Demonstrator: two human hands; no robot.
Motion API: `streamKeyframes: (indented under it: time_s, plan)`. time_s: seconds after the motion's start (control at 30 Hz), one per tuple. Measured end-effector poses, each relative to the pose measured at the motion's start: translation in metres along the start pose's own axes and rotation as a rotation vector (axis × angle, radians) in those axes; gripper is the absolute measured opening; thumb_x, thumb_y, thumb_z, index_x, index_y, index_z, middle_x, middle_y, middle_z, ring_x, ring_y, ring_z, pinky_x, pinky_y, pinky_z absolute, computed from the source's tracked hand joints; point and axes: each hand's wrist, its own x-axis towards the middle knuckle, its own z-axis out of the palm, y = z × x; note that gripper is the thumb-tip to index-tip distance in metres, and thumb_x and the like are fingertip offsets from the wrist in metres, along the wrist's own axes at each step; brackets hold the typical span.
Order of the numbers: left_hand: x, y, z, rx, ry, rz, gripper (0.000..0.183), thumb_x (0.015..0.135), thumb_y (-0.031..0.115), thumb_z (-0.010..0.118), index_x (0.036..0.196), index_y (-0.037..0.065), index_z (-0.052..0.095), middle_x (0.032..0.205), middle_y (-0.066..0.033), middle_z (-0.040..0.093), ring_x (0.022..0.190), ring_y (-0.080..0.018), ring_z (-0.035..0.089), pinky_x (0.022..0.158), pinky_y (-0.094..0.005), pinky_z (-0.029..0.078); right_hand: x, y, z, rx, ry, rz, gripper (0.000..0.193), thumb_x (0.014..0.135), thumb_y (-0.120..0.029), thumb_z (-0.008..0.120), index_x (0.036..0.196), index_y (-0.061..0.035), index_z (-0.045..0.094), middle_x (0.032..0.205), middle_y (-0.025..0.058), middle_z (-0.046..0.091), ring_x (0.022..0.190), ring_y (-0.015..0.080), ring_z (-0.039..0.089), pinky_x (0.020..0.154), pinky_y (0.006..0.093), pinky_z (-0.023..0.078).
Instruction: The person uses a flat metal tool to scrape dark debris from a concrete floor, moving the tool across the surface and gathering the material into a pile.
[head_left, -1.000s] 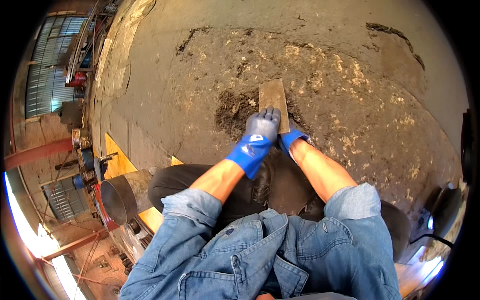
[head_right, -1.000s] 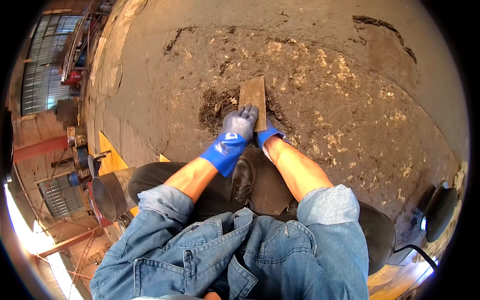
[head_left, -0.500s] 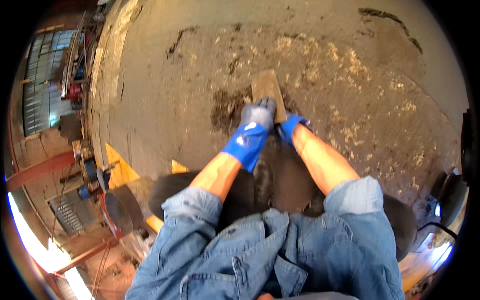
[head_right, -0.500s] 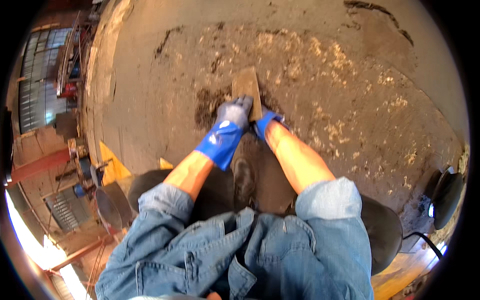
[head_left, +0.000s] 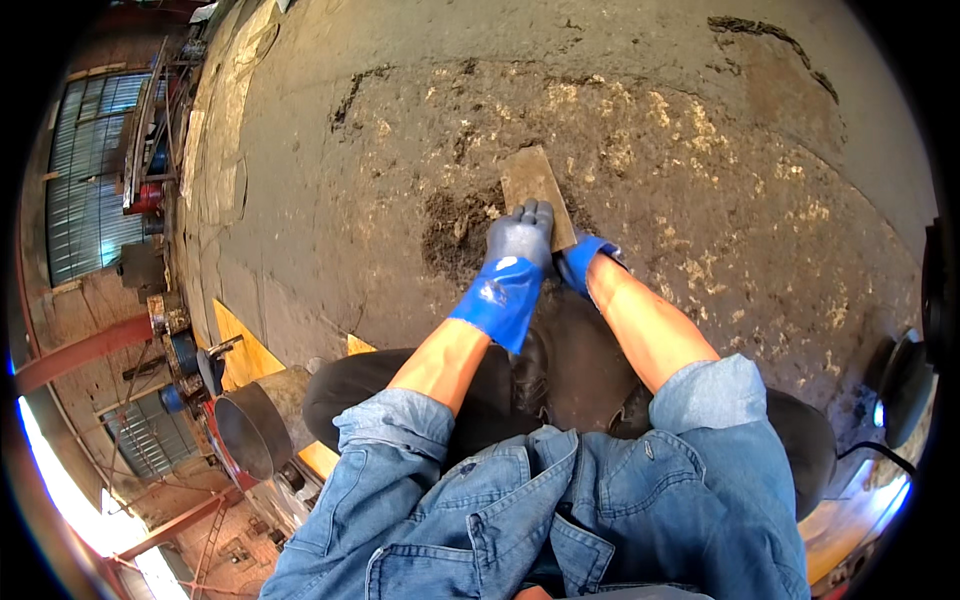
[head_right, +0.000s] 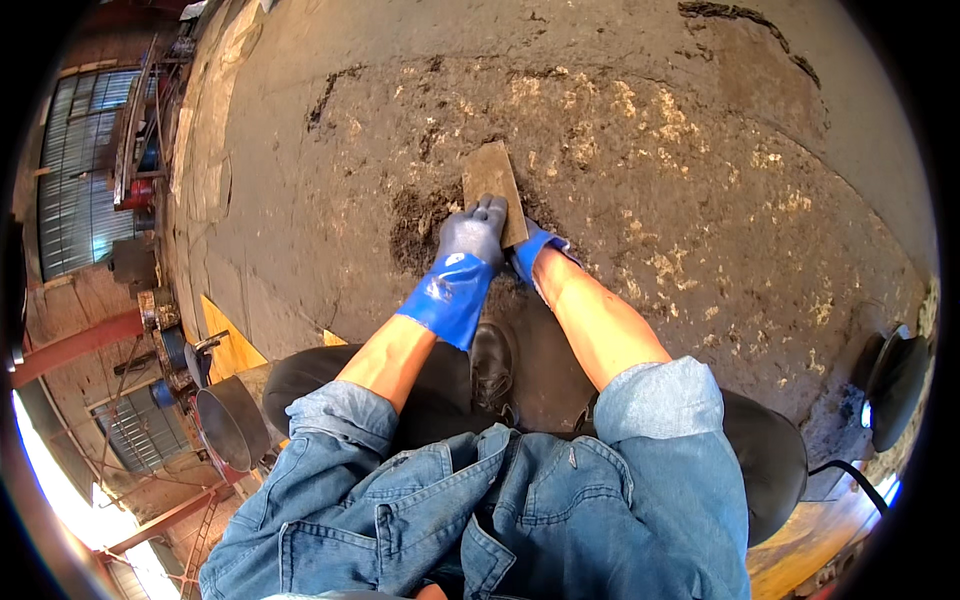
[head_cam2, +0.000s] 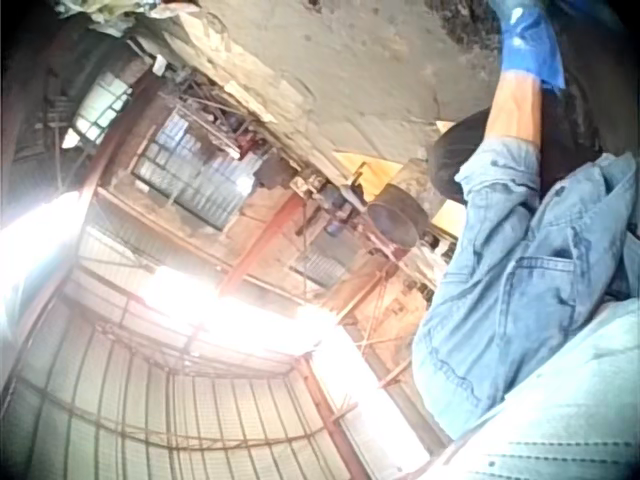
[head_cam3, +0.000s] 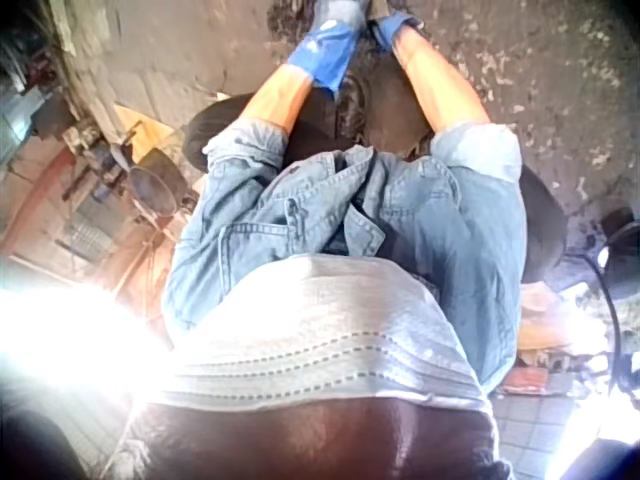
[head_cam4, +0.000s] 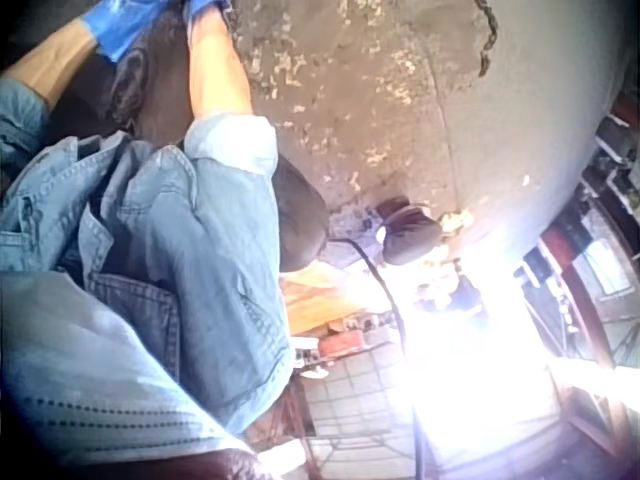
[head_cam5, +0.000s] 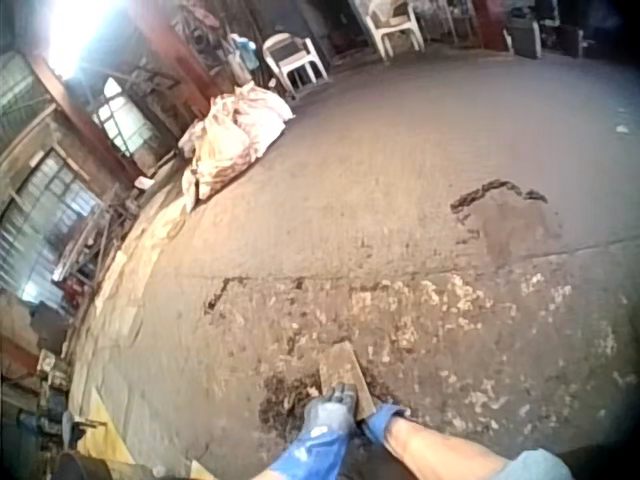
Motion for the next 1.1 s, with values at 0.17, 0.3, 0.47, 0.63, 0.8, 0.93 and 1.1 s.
streamKeyframes:
  time_s: [0.17,0.3,0.47,0.63,0.8,0.93,1.1]
  plan:
    - [0.045,-0.004,-0.046,-0.078,0.093,0.037,0.045,0.078,0.015,0.071,0.121,0.006,0.058,0.12,-0.0218,0.066,0.103,-0.0428,0.067,0.087,-0.0473,0.056,0.036,-0.027,0.007,-0.036,0.03,-0.03,0.027,0.103,-0.036,0.052,0.116,-0.0162,0.066,0.107,0.0022,0.07,0.095,0.0164,0.062,0.084,0.0299,0.051]
    - [-0.001,0.01,-0.006,-0.087,0.097,0.016,0.054,0.078,0.012,0.067,0.13,0.008,0.054,0.128,-0.0232,0.062,0.107,-0.0435,0.066,0.093,-0.0454,0.054,0.023,0.015,-0.032,0.019,-0.023,-0.073,0.03,0.101,-0.039,0.056,0.113,-0.0144,0.067,0.102,0.0035,0.071,0.093,0.0185,0.063,0.082,0.0326,0.052]
    - [0.011,0.004,-0.022,-0.107,0.065,0.062,0.058,0.074,0.012,0.07,0.129,0.004,0.054,0.134,-0.0217,0.06,0.121,-0.0396,0.06,0.1,-0.0437,0.051,-0.015,-0.03,-0.034,-1.884,0.037,-0.37,0.035,0.093,-0.036,0.061,0.115,-0.0102,0.068,0.102,0.017,0.073,0.093,0.0349,0.069,0.08,0.0438,0.056]
    - [-0.005,0.009,-0.004,-0.107,0.161,0.095,0.061,0.07,0.008,0.07,0.129,0.005,0.053,0.135,-0.0207,0.059,0.123,-0.0375,0.059,0.1,-0.0437,0.051,0.0,0.0,-0.075,-1.893,-0.012,-0.64,0.034,0.092,-0.029,0.06,0.119,-0.0105,0.069,0.117,0.0216,0.069,0.103,0.0395,0.068,0.085,0.0484,0.056]
    - [0.007,-0.004,-0.013,-0.202,0.181,0.129,0.057,0.069,0.005,0.068,0.125,0.003,0.059,0.13,-0.0222,0.063,0.119,-0.0389,0.062,0.101,-0.0438,0.05,0.005,-0.011,-0.026,-2.816,-0.329,-0.212,0.028,0.094,-0.026,0.06,0.115,-0.0144,0.074,0.123,0.0139,0.069,0.107,0.0304,0.068,0.084,0.0463,0.058]
    - [-0.001,0.011,-0.015,-0.176,0.195,0.092,0.059,0.071,0.003,0.066,0.129,0.003,0.055,0.136,-0.0221,0.059,0.124,-0.0374,0.058,0.102,-0.0435,0.049,-0.013,-0.007,-0.028,-3.027,-0.396,-0.017,0.029,0.096,-0.026,0.058,0.118,-0.015,0.073,0.122,0.0103,0.07,0.106,0.0282,0.067,0.084,0.0433,0.057]
    - [-0.001,0.01,-0.01,-0.236,0.161,0.101,0.058,0.075,0.005,0.066,0.132,0.006,0.055,0.139,-0.0216,0.057,0.129,-0.0372,0.056,0.104,-0.0429,0.048,-0.002,-0.009,-0.036,-2.984,-0.342,-0.091,0.031,0.099,-0.029,0.055,0.123,-0.0144,0.069,0.121,0.0069,0.069,0.104,0.0275,0.064,0.084,0.039,0.055]
